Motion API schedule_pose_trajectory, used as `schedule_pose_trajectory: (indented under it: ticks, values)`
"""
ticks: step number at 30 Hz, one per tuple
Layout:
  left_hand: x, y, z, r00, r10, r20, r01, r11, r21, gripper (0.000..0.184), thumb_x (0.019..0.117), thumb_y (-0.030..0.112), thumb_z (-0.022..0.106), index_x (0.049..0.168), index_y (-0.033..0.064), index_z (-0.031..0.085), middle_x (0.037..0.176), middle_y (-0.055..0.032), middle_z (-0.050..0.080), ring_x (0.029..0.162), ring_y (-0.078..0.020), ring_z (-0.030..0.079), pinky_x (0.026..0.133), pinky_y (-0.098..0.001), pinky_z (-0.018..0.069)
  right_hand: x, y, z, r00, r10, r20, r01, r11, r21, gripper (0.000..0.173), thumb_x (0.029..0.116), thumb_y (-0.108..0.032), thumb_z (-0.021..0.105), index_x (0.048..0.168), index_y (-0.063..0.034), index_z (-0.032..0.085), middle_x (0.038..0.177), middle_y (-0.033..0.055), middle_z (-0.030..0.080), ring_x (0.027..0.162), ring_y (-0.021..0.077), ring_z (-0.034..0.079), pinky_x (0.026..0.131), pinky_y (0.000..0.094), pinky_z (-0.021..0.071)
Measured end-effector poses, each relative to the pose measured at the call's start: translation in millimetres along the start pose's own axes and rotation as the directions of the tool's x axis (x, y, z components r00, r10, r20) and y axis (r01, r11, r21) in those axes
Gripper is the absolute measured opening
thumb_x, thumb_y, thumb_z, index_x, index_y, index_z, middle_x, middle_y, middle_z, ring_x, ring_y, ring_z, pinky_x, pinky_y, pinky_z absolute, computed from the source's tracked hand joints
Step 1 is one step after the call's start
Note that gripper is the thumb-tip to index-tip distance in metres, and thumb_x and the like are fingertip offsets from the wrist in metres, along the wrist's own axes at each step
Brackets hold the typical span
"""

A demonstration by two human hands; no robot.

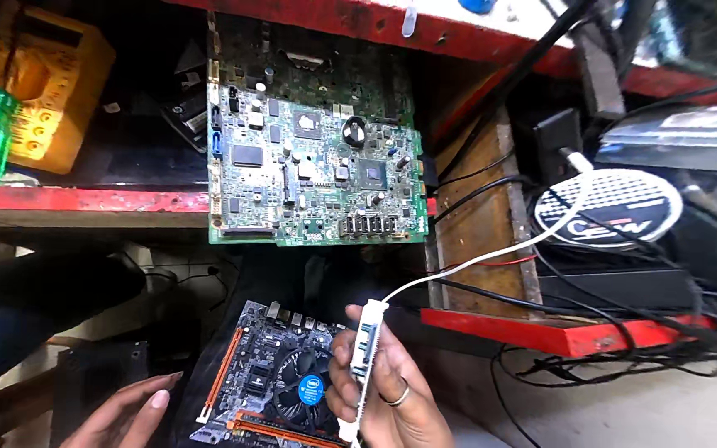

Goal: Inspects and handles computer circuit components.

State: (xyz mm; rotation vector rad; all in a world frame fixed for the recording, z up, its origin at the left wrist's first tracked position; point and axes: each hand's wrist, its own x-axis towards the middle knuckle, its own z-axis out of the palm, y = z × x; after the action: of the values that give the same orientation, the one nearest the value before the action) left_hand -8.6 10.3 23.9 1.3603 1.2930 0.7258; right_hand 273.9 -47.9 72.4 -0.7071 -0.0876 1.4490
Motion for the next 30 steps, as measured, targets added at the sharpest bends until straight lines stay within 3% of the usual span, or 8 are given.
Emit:
schedule_pose_trajectory:
  ticks: [15,23,27,29,30]
  values:
    - [1.0,-8.2,-0.3,0.999,0.014,0.029,-0.012,0.997,-0.071,0.018,0.0999,0.004,0.055,0.112,0.001,0.068,0.111,0.005,0.073,0.105,-0.0044,0.068,0.094,-0.0288,0.0571,-0.8,-1.7,1.3,0.999,-0.043,-0.003,0.043,0.998,-0.05,0.061,0.0899,-0.019,0.077,0.137,-0.009,0.04,0.104,0.0054,0.064,0.081,0.0131,0.065,0.067,0.029,0.0569]
    - [0.6,-11.4,-1.4,0.999,0.028,0.037,-0.024,0.996,-0.088,0.018,0.1007,0.006,0.055,0.112,0.0006,0.068,0.112,0.003,0.073,0.106,-0.0064,0.068,0.095,-0.03,0.0571,-1.4,-2.1,0.6,0.998,-0.058,0.021,0.06,0.994,-0.09,0.059,0.0922,-0.017,0.075,0.139,-0.0087,0.04,0.107,0.0058,0.063,0.086,0.014,0.067,0.073,0.0314,0.059]
    - [1.0,-5.7,-1.2,0.997,0.06,0.05,-0.055,0.992,-0.111,0.019,0.102,0.01,0.055,0.113,0.0049,0.069,0.114,0.0054,0.073,0.108,-0.0062,0.068,0.095,-0.0298,0.0571,-4.1,-0.4,1.4,0.959,-0.213,0.184,0.261,0.919,-0.296,0.034,0.0954,-0.017,0.07,0.125,-0.0155,0.053,0.109,-0.001,0.068,0.101,0.0107,0.068,0.092,0.0332,0.0572]
    - [1.7,7.6,0.5,0.979,0.158,0.129,-0.142,0.982,-0.127,0.023,0.104,0.021,0.057,0.12,0.0126,0.071,0.123,0.0068,0.071,0.114,-0.0065,0.066,0.099,-0.0306,0.0553,-2.9,-1.9,2.7,0.895,-0.263,0.36,0.396,0.841,-0.369,0.026,0.0966,-0.018,0.069,0.12,-0.0214,0.059,0.105,-0.004,0.07,0.106,0.0124,0.067,0.105,0.0395,0.0508]
    - [2.4,17.7,2.2,0.954,0.23,0.19,-0.213,0.971,-0.108,0.028,0.1038,0.026,0.059,0.127,0.0131,0.069,0.129,0.0044,0.068,0.119,-0.0067,0.063,0.102,-0.031,0.0531,-1.9,-4.1,5.3,0.851,-0.274,0.448,0.469,0.78,-0.414,0.022,0.0975,-0.018,0.068,0.118,-0.0191,0.059,0.103,-0.003,0.071,0.11,0.0133,0.067,0.111,0.041,0.0464]
